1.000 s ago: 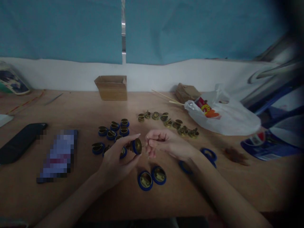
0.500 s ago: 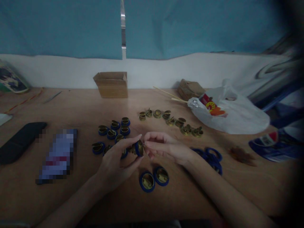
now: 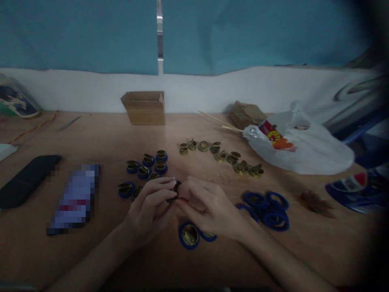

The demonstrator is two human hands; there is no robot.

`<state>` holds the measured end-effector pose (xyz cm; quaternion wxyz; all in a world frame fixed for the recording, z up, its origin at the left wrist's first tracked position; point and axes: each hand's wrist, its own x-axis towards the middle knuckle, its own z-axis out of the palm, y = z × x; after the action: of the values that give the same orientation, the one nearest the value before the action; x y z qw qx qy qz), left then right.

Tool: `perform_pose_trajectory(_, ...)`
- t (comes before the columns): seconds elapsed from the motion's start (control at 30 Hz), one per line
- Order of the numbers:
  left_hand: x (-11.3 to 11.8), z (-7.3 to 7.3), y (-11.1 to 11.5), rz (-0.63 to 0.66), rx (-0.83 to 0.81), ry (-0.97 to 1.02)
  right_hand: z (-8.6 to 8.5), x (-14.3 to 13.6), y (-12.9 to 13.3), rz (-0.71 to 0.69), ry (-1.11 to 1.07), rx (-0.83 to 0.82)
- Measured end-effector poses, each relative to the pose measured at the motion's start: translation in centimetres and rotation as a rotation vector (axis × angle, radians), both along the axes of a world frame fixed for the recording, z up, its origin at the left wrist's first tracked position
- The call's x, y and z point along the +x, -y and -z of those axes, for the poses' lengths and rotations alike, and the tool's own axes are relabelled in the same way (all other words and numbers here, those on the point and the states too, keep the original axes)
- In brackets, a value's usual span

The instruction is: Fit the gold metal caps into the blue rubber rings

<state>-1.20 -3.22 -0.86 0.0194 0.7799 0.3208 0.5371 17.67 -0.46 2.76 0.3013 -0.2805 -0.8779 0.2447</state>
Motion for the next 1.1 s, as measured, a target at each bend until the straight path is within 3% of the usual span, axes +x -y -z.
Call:
perform_pose_trajectory(0.17,-0.3,-0.3,0.2,0.002,0.058,-0.027,0.6,-0.3,0.6,0.013,0.089,0.303)
perform_pose_trajectory(0.37,-0.5,-0.4,0.2,0.014,0.141,-0.011,0.9,-0.5,0.7,0.011,0.018,0.486)
perform_pose_trajectory(0.83,-0.3,-0.1,0.2,-0.005,0.098,0.080,0.5,-0.4,0.7,-0.036,-0.011,0.412)
perform_pose_trajectory(1.1,-0.4,0.0,0.2,0.057,0.096,0.109,0.8,-0.4,1.2,0.000,-0.007,0.369)
